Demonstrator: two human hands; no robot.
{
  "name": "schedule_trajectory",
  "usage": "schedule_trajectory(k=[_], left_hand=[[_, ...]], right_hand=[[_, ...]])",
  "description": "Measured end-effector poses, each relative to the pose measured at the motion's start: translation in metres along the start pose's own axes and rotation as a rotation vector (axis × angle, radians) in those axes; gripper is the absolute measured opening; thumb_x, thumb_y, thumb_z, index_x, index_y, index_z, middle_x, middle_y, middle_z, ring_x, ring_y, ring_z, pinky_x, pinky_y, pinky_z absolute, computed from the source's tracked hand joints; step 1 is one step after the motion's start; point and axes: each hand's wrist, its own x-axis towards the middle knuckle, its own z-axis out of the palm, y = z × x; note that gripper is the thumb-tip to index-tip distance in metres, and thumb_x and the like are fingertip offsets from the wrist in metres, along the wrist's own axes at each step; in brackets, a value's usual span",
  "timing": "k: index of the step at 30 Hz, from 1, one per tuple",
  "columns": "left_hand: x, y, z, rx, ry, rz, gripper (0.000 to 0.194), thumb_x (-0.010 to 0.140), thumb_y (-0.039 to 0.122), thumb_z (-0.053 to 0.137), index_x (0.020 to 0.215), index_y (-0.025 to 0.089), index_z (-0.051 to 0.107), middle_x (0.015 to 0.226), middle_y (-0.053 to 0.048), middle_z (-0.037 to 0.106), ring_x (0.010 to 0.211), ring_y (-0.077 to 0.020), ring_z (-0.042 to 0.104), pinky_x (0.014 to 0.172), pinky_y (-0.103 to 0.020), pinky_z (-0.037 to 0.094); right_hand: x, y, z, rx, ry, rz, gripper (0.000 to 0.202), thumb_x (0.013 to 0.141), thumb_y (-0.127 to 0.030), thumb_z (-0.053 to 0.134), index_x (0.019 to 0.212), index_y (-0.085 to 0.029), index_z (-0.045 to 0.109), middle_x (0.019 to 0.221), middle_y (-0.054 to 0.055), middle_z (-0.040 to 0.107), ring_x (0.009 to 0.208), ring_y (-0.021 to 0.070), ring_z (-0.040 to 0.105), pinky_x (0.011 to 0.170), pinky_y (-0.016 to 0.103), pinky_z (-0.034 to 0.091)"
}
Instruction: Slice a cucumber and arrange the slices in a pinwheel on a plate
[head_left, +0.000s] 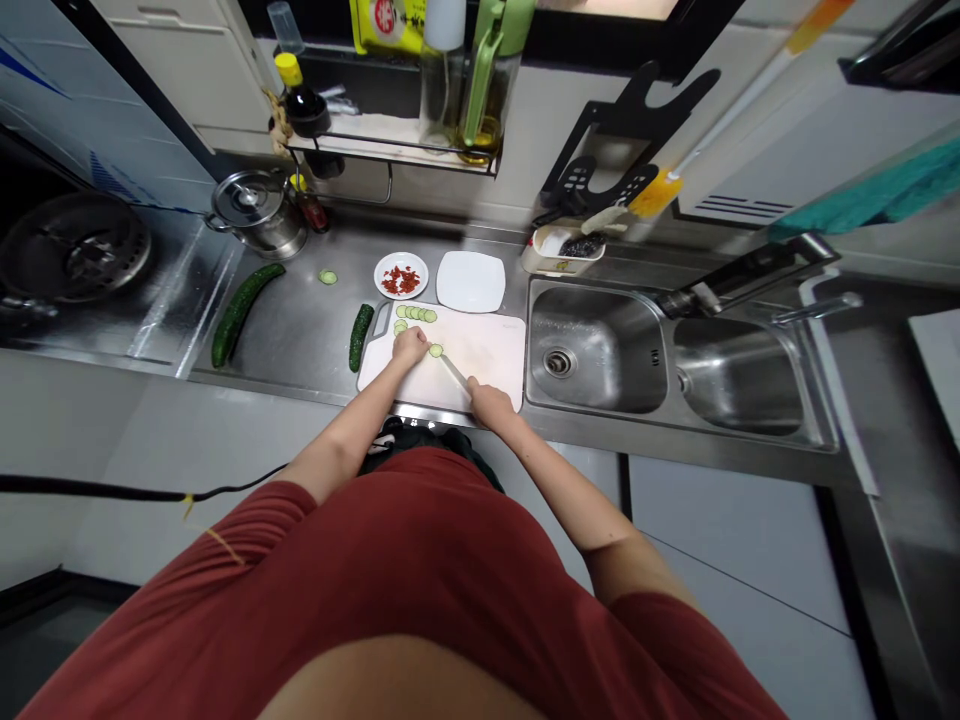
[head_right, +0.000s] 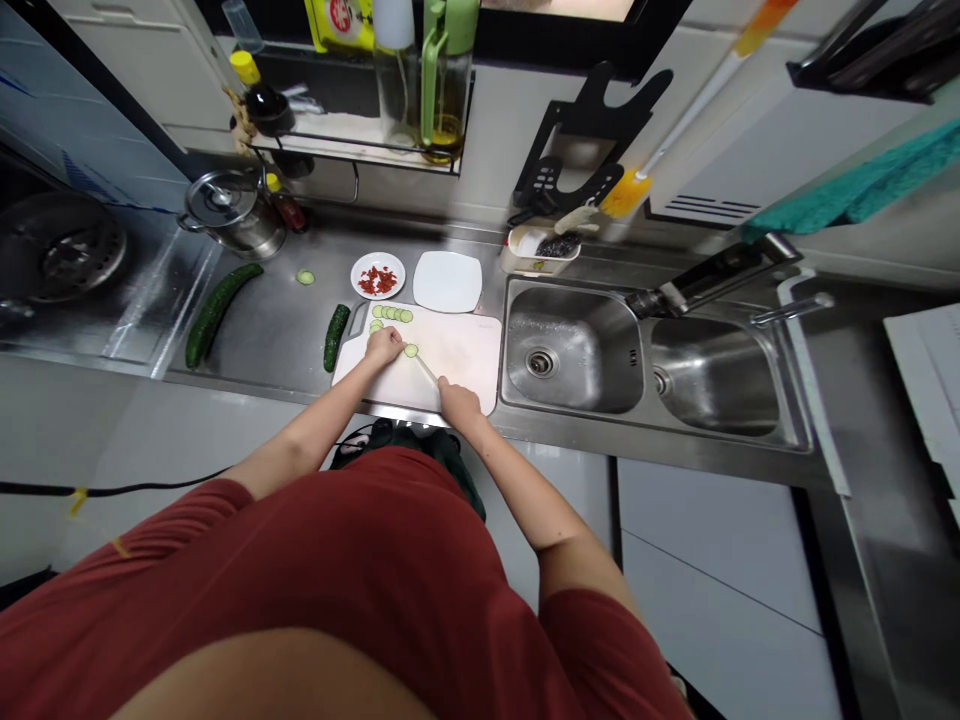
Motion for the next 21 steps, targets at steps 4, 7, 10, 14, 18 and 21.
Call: schedule_trajectory(k=[4,7,10,14,18,21], left_hand=[[0.000,0.000,0.000,-0.002,0.003,0.003,0.011,0.076,0.029,0.067,0.081,0.020,0.063,0.091,-0.004,0.068,0.089,-0.0187,0.061,0.078,-0.028,0.044],[0.002,-0.001,0.002,-0.002,0.006,0.002,0.010,0.076,0.028,0.067,0.080,0.021,0.062,0.090,-0.004,0.068,0.088,-0.0190,0.061,0.077,-0.028,0.044],[0.003,-0.002,0.003,0.001,0.010,0.004,0.009,0.075,0.028,0.067,0.079,0.021,0.061,0.089,-0.004,0.068,0.087,-0.0193,0.062,0.077,-0.028,0.044],[0.005,-0.003,0.005,0.002,0.013,0.003,0.010,0.076,0.029,0.068,0.079,0.021,0.062,0.089,-0.004,0.068,0.088,-0.0194,0.062,0.079,-0.029,0.044],[0.005,-0.003,0.005,-0.002,0.010,-0.004,0.011,0.076,0.030,0.068,0.080,0.021,0.062,0.090,-0.004,0.068,0.089,-0.0190,0.062,0.080,-0.028,0.044],[0.005,-0.003,0.005,-0.003,0.002,-0.010,0.012,0.076,0.030,0.069,0.081,0.021,0.062,0.090,-0.004,0.068,0.089,-0.0190,0.062,0.079,-0.028,0.044]], right_hand=[[0.008,-0.004,-0.001,0.014,0.032,-0.016,0.035,0.090,-0.009,0.037,0.124,-0.016,0.040,0.103,0.015,0.067,0.096,0.0262,0.066,0.077,0.034,0.049],[0.015,-0.007,-0.003,0.020,0.047,-0.022,0.033,0.091,-0.009,0.037,0.123,-0.016,0.041,0.105,0.016,0.066,0.098,0.0255,0.065,0.078,0.034,0.049],[0.020,-0.010,-0.005,0.018,0.050,-0.017,0.033,0.091,-0.008,0.036,0.122,-0.016,0.041,0.107,0.016,0.066,0.098,0.0247,0.065,0.079,0.034,0.049],[0.022,-0.012,-0.009,0.008,0.053,-0.011,0.032,0.093,-0.008,0.034,0.123,-0.016,0.041,0.108,0.016,0.066,0.099,0.0240,0.065,0.080,0.034,0.049],[0.022,-0.014,-0.012,-0.006,0.067,-0.028,0.032,0.093,-0.007,0.032,0.123,-0.016,0.042,0.107,0.016,0.066,0.099,0.0246,0.065,0.079,0.034,0.049],[0.021,-0.016,-0.014,-0.022,0.070,-0.019,0.034,0.093,-0.007,0.030,0.124,-0.016,0.042,0.109,0.016,0.066,0.101,0.0239,0.065,0.082,0.033,0.049]])
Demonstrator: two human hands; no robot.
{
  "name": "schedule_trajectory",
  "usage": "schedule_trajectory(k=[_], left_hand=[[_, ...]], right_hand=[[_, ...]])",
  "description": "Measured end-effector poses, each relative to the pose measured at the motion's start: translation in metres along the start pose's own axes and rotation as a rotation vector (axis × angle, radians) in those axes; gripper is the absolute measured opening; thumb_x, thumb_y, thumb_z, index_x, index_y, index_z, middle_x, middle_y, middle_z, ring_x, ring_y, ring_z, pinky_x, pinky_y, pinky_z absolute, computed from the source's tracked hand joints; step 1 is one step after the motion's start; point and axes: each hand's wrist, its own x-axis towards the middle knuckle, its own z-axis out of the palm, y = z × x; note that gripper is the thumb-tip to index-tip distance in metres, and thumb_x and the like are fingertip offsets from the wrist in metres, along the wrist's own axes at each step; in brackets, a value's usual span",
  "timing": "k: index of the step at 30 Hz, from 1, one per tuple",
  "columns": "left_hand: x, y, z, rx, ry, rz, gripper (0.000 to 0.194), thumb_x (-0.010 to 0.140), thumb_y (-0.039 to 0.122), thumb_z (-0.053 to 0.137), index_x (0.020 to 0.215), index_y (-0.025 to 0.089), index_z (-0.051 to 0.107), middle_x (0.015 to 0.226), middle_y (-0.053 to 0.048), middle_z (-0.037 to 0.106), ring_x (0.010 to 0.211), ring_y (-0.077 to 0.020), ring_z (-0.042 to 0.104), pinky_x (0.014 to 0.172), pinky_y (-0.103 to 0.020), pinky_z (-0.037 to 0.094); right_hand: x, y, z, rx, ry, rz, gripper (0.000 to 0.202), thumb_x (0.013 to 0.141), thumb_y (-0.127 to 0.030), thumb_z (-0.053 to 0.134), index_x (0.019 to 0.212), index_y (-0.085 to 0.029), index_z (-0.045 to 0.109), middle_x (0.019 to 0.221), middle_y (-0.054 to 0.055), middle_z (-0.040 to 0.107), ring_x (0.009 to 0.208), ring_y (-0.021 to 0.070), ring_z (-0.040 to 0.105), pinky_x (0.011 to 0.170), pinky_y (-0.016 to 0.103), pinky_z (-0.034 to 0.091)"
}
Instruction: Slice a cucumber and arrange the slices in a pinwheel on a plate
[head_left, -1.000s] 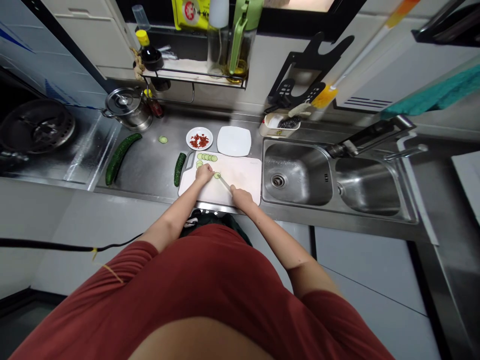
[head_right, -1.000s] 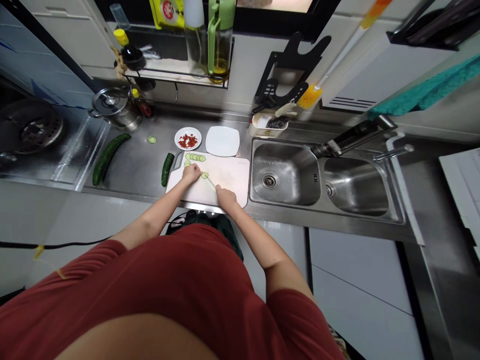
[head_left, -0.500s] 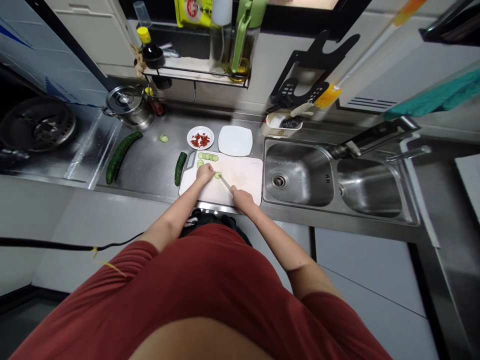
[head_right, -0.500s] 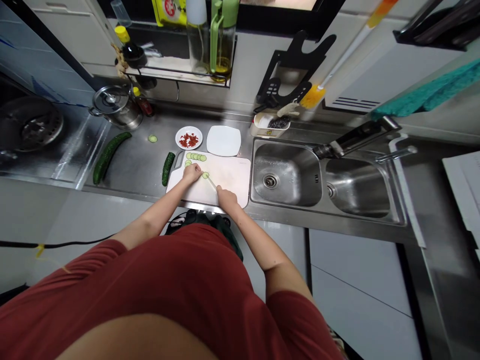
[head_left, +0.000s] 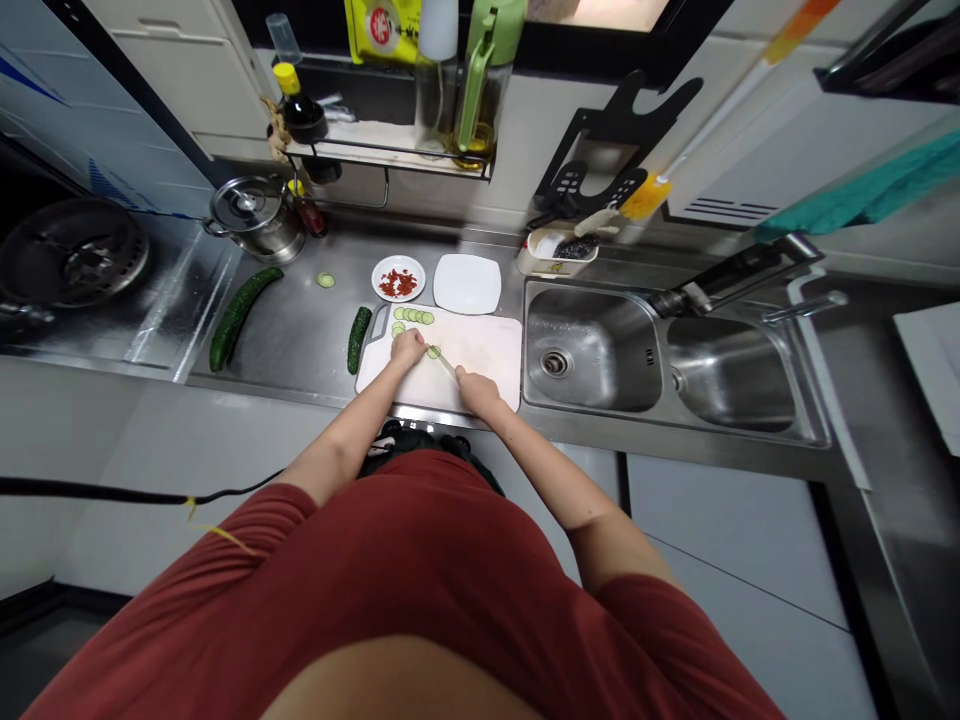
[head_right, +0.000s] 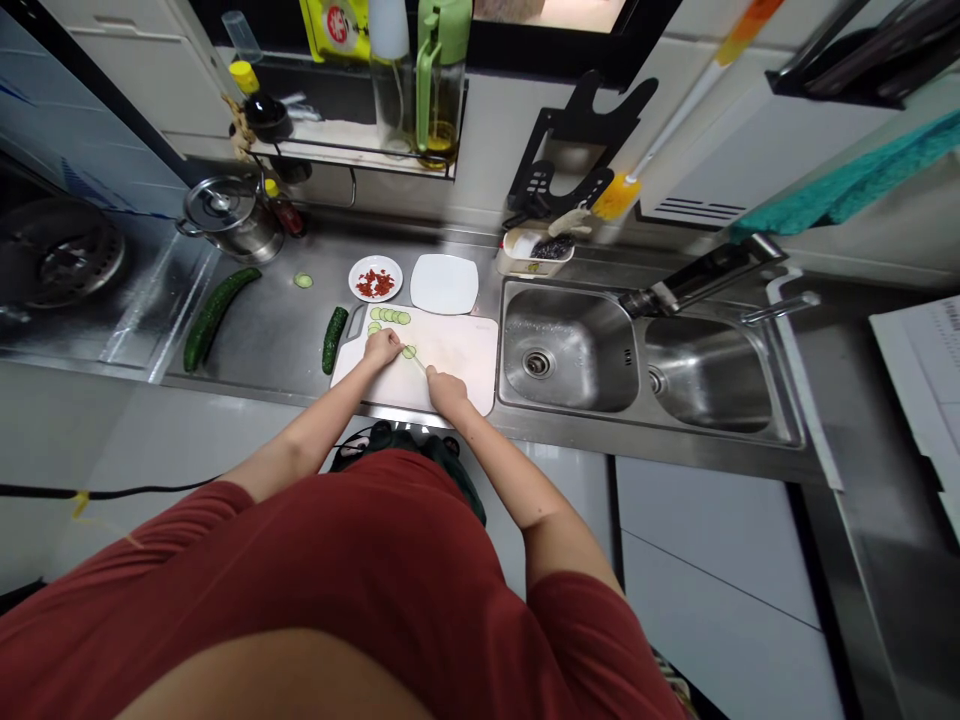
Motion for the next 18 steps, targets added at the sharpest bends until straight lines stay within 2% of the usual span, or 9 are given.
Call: schedule_trajectory(k=[18], left_hand=[[0.0003,-0.0013,0.0029,0.011,0.015,-0.009,0.011,0.076,0.029,0.067,0.080,0.021,0.061,0.091,-0.005,0.069,0.089,-0.0189,0.062,0.078,-0.028,0.044]], right_hand=[[-0.0068,0.0019,-0.0022,0.002,-0.009,0.004,0.036,0.093,-0.007,0.032,0.126,-0.015,0.042,0.109,0.016,0.066,0.100,0.0233,0.065,0.081,0.032,0.049]])
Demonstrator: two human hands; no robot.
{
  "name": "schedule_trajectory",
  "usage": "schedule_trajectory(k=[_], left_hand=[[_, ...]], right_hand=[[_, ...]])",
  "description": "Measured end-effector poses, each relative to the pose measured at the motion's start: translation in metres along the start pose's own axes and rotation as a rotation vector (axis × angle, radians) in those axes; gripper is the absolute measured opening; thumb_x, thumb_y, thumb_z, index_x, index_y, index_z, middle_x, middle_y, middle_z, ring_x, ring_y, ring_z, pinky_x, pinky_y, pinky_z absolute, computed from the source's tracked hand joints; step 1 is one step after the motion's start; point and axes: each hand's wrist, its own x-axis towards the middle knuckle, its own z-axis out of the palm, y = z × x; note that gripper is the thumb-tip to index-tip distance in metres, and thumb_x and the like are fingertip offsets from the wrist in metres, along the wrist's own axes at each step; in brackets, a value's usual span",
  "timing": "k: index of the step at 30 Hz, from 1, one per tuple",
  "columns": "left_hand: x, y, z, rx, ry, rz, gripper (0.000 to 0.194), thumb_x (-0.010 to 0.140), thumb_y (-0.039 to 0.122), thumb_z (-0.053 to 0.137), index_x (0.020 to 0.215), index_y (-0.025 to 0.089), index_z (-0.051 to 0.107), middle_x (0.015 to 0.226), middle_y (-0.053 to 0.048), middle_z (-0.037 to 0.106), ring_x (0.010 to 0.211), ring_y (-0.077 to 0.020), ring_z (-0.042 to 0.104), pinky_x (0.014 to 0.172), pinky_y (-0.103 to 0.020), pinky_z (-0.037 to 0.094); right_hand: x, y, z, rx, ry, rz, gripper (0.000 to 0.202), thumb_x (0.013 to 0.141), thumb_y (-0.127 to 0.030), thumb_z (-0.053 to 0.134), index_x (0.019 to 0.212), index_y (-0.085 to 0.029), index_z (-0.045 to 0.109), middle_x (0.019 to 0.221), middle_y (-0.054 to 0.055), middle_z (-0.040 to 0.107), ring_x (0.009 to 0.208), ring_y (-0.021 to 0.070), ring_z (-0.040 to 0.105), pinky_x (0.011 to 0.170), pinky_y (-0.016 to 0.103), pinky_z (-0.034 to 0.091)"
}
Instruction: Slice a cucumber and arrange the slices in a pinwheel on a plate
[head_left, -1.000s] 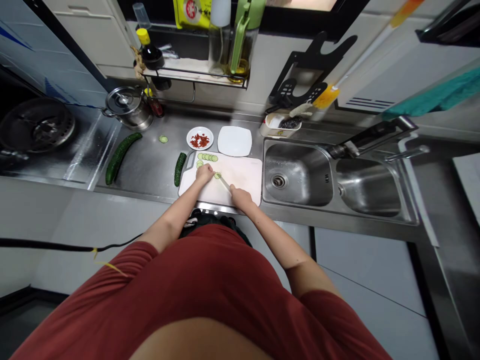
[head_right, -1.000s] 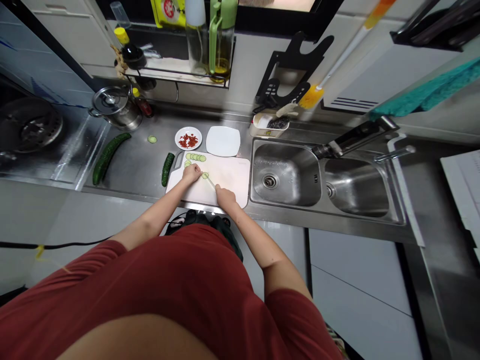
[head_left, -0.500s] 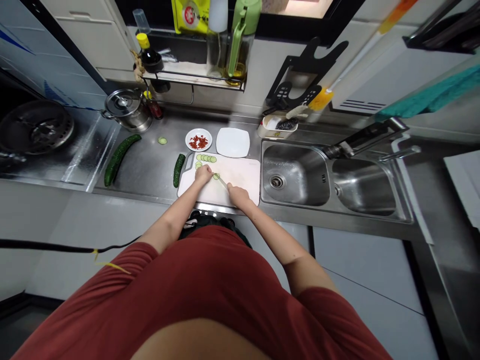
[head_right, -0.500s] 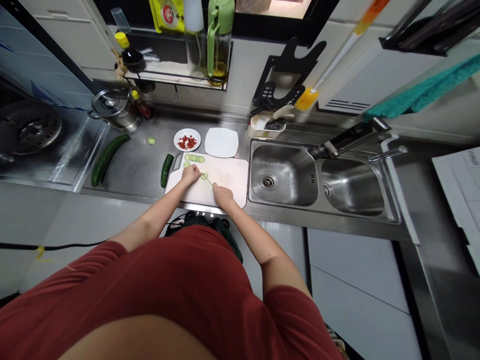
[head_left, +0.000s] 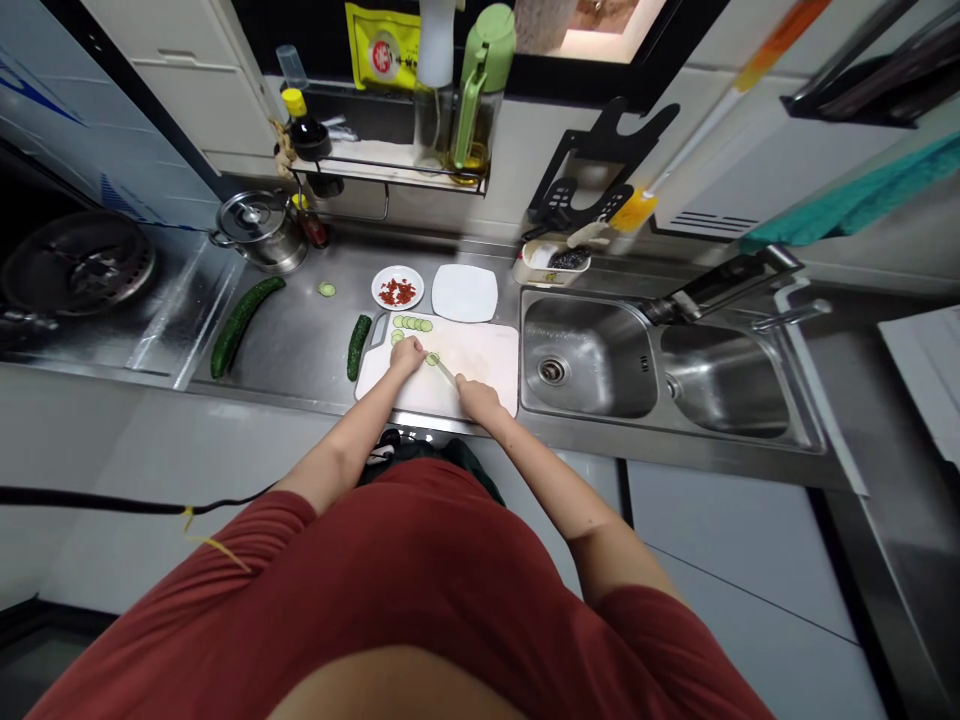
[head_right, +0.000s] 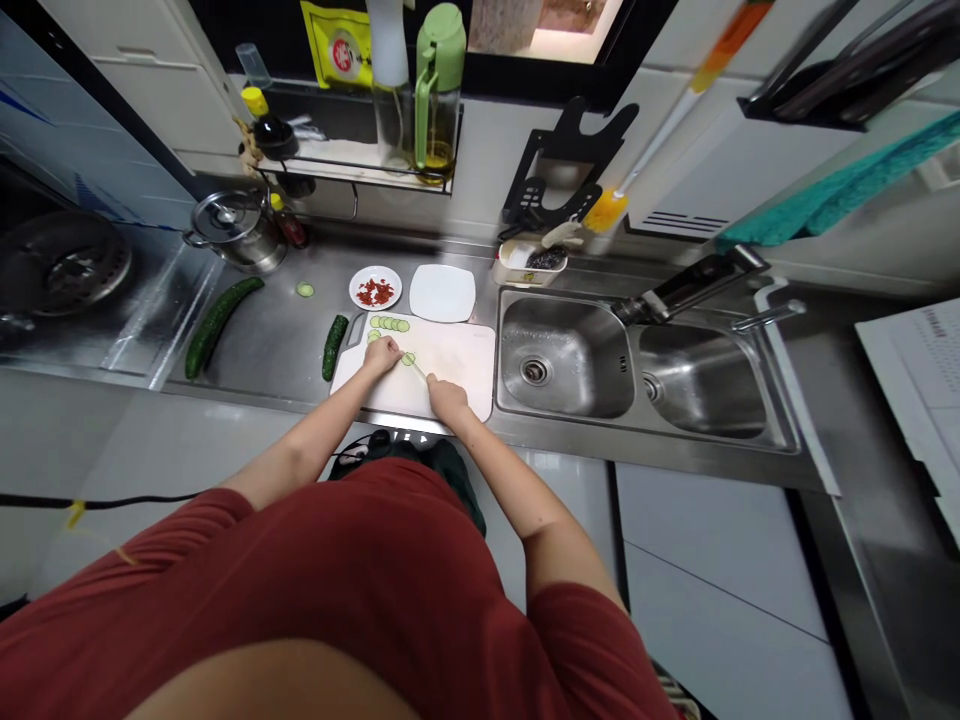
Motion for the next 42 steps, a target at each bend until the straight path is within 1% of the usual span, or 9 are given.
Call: schedule_trajectory(k=[6,12,22,27,31,33,38,40,42], left_hand=[[-0.003,0.001,-0.003,-0.021,-0.007,0.010,0.011,0.076,0.029,0.067,0.081,0.021,0.061,0.091,-0.005,0.068,0.088,-0.0190,0.062,0.078,-0.028,0.044],[-0.002,0.000,-0.003,-0.027,-0.012,0.009,0.013,0.076,0.031,0.068,0.082,0.021,0.061,0.091,-0.004,0.068,0.089,-0.0187,0.062,0.079,-0.028,0.044],[-0.003,0.000,-0.003,-0.019,-0.007,0.011,0.013,0.076,0.031,0.067,0.080,0.021,0.060,0.090,-0.004,0.068,0.087,-0.0182,0.062,0.077,-0.027,0.044],[-0.003,0.000,-0.002,-0.021,-0.003,0.014,0.013,0.075,0.031,0.068,0.079,0.021,0.060,0.089,-0.004,0.068,0.087,-0.0186,0.062,0.076,-0.027,0.044],[-0.004,-0.001,-0.001,-0.025,0.018,0.032,0.012,0.076,0.031,0.067,0.077,0.021,0.059,0.087,-0.004,0.068,0.085,-0.0189,0.062,0.074,-0.028,0.043],[-0.004,-0.002,0.000,-0.027,0.025,0.044,0.012,0.076,0.031,0.066,0.078,0.021,0.059,0.087,-0.004,0.067,0.085,-0.0188,0.062,0.074,-0.028,0.043],[-0.009,-0.003,0.001,-0.020,0.036,0.062,0.006,0.080,0.026,0.060,0.083,0.021,0.060,0.087,-0.004,0.067,0.086,-0.0186,0.061,0.076,-0.028,0.043],[-0.014,-0.004,0.003,-0.020,0.054,0.087,0.009,0.083,0.026,0.057,0.089,0.022,0.061,0.088,-0.004,0.067,0.087,-0.0193,0.061,0.077,-0.029,0.043],[-0.021,-0.005,0.005,-0.010,0.080,0.140,0.017,0.086,0.028,0.054,0.099,0.021,0.062,0.092,-0.006,0.066,0.091,-0.0208,0.060,0.081,-0.030,0.044]], right_hand=[[-0.008,0.007,0.008,0.006,-0.015,0.006,0.035,0.090,-0.007,0.037,0.124,-0.015,0.043,0.106,0.015,0.067,0.098,0.0249,0.066,0.078,0.033,0.049],[-0.016,0.013,0.013,0.007,-0.021,0.011,0.035,0.091,-0.009,0.038,0.125,-0.017,0.041,0.105,0.015,0.067,0.099,0.0249,0.066,0.078,0.033,0.048],[-0.025,0.016,0.018,0.031,-0.042,0.041,0.036,0.091,-0.014,0.041,0.127,-0.018,0.041,0.106,0.015,0.066,0.100,0.0252,0.064,0.079,0.032,0.046],[-0.026,0.025,0.020,0.115,0.059,0.093,0.029,0.094,-0.022,0.039,0.122,-0.017,0.045,0.104,0.014,0.066,0.096,0.0252,0.064,0.075,0.030,0.044],[-0.021,0.039,0.022,0.222,0.167,0.217,0.030,0.094,-0.023,0.037,0.121,-0.016,0.046,0.100,0.013,0.067,0.094,0.0242,0.063,0.074,0.028,0.042],[-0.018,0.046,0.023,0.263,0.198,0.277,0.030,0.093,-0.022,0.037,0.121,-0.015,0.047,0.101,0.014,0.067,0.094,0.0238,0.063,0.074,0.027,0.041],[-0.010,0.050,0.024,0.322,0.219,0.346,0.031,0.094,-0.021,0.035,0.122,-0.013,0.045,0.102,0.015,0.067,0.094,0.0238,0.063,0.075,0.028,0.041],[-0.009,0.047,0.026,0.325,0.213,0.364,0.031,0.095,-0.022,0.033,0.123,-0.014,0.043,0.102,0.014,0.067,0.094,0.0243,0.063,0.075,0.029,0.042],[-0.008,0.042,0.028,0.318,0.209,0.386,0.031,0.096,-0.024,0.033,0.124,-0.015,0.043,0.102,0.014,0.067,0.093,0.0249,0.064,0.075,0.030,0.042]])
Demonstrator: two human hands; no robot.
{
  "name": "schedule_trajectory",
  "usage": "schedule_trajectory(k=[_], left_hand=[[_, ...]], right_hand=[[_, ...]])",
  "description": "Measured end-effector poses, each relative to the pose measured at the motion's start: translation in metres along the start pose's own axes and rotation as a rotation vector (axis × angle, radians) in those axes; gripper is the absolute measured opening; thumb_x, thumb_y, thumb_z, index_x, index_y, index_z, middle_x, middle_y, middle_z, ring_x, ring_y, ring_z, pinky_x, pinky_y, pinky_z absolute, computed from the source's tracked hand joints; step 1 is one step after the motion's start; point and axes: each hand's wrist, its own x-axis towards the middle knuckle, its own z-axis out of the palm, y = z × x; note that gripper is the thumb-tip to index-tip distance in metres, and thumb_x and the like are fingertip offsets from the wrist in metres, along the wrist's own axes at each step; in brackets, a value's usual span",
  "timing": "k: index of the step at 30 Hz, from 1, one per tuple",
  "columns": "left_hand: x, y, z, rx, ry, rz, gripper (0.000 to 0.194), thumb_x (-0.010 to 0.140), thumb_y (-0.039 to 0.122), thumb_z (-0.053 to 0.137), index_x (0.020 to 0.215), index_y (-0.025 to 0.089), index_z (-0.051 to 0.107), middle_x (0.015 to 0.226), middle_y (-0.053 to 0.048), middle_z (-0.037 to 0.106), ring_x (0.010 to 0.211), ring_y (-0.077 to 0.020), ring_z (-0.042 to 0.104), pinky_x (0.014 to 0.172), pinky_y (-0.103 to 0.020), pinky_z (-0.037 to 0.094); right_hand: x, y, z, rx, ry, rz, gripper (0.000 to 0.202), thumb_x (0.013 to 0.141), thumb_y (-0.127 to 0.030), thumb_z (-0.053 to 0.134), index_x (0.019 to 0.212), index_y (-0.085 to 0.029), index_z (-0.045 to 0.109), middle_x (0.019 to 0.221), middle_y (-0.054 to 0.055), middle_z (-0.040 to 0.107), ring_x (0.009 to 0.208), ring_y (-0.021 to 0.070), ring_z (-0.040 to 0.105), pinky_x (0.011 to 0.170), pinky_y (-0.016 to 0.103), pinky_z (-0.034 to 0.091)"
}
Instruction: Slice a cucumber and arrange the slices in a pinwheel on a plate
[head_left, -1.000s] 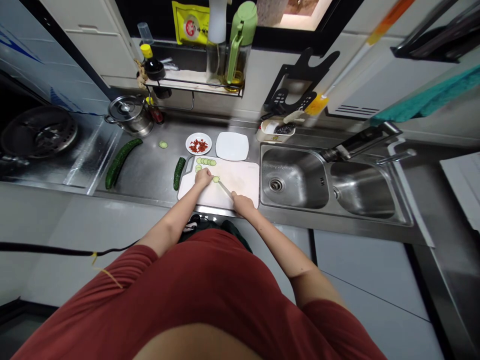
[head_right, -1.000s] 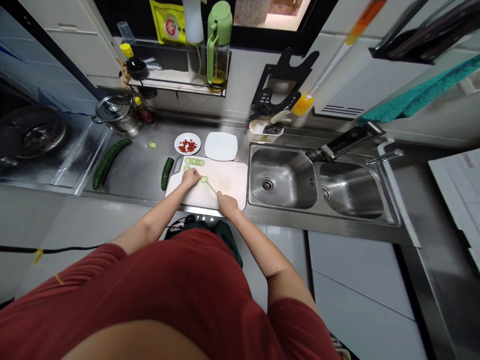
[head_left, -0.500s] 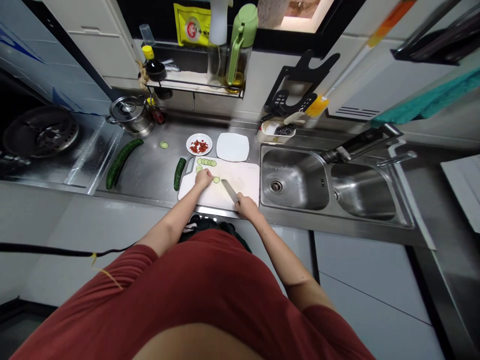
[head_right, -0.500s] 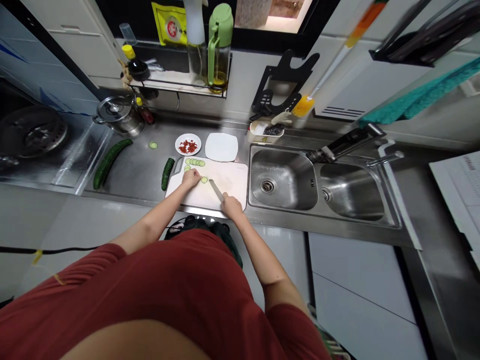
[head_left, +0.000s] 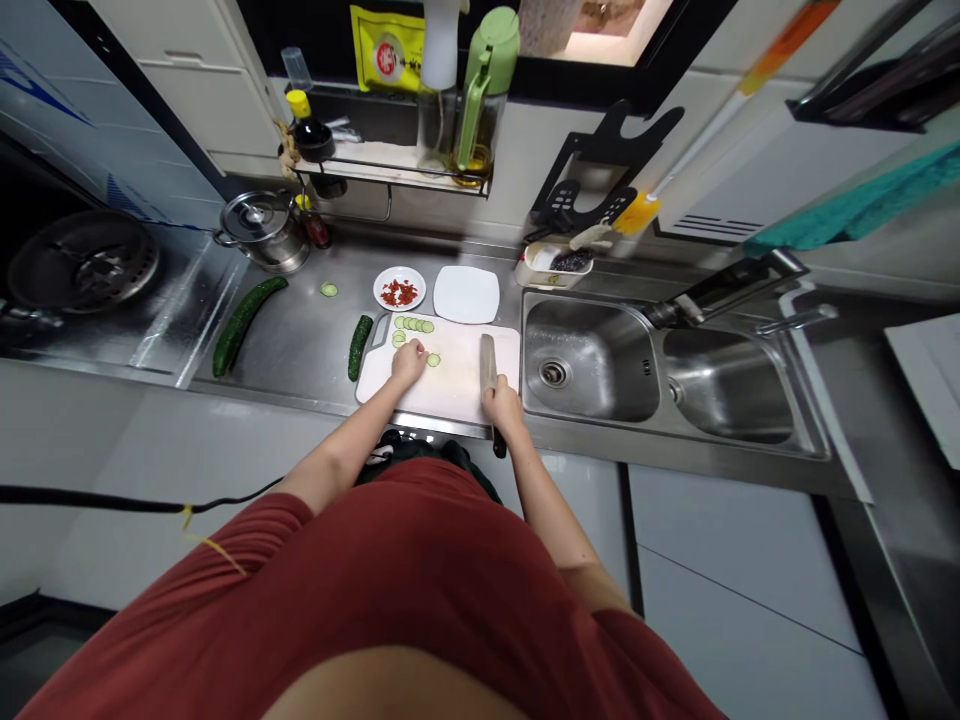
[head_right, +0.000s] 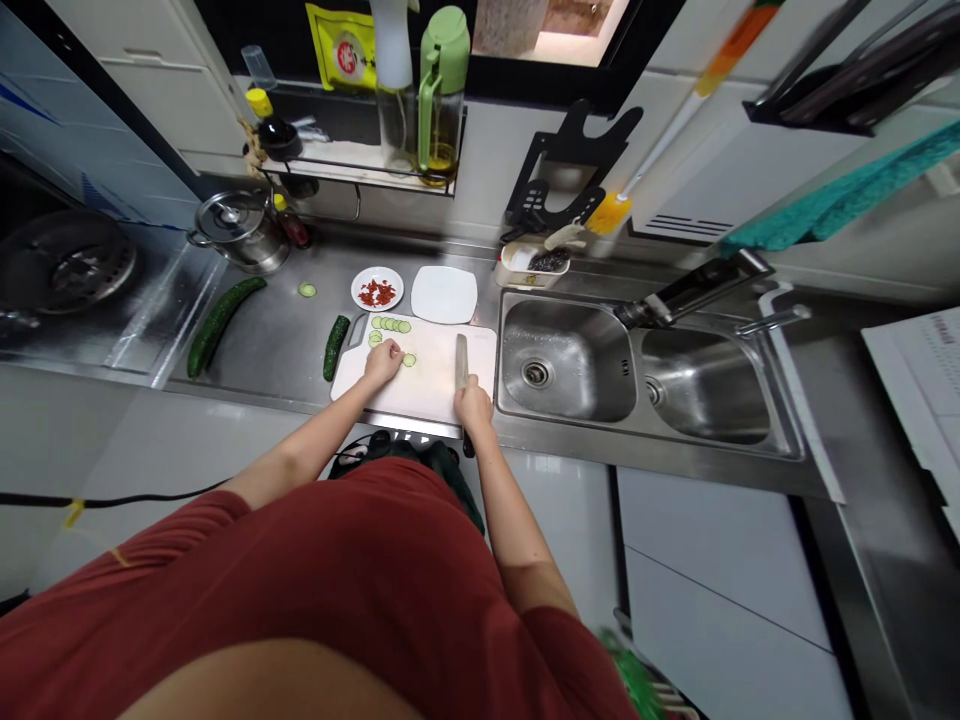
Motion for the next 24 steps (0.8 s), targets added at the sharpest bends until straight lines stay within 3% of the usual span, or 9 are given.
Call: schedule_trajectory(k=[6,13,19,24], left_hand=[[-0.020,0.003,0.004,0.102,0.046,0.179,0.032,0.090,0.031,0.049,0.117,0.018,0.063,0.112,-0.014,0.059,0.113,-0.0271,0.051,0.100,-0.035,0.039],[-0.021,0.004,0.007,0.102,0.072,0.193,0.027,0.088,0.027,0.051,0.108,0.016,0.067,0.107,-0.013,0.059,0.108,-0.0267,0.052,0.097,-0.035,0.042],[-0.017,0.006,0.006,0.040,0.088,0.116,0.016,0.081,0.025,0.060,0.094,0.018,0.066,0.103,-0.011,0.061,0.102,-0.0241,0.056,0.089,-0.033,0.044],[-0.012,0.010,0.004,-0.100,0.032,-0.007,0.008,0.077,0.022,0.063,0.085,0.020,0.063,0.086,-0.003,0.066,0.081,-0.0169,0.059,0.073,-0.027,0.043]], right_hand=[[-0.001,-0.010,0.004,-0.034,0.004,0.003,0.031,0.097,-0.024,0.032,0.126,-0.016,0.042,0.101,0.015,0.066,0.094,0.0245,0.064,0.079,0.033,0.043],[0.002,-0.015,0.003,-0.038,0.008,0.014,0.031,0.095,-0.023,0.035,0.124,-0.015,0.043,0.100,0.015,0.066,0.094,0.0251,0.064,0.079,0.034,0.044],[0.005,-0.015,0.003,-0.024,-0.016,0.025,0.034,0.095,-0.024,0.035,0.126,-0.014,0.041,0.101,0.015,0.066,0.094,0.0255,0.064,0.078,0.033,0.044],[0.003,-0.016,0.004,-0.027,-0.016,0.020,0.033,0.095,-0.023,0.034,0.127,-0.015,0.041,0.099,0.014,0.066,0.092,0.0246,0.065,0.077,0.033,0.044]])
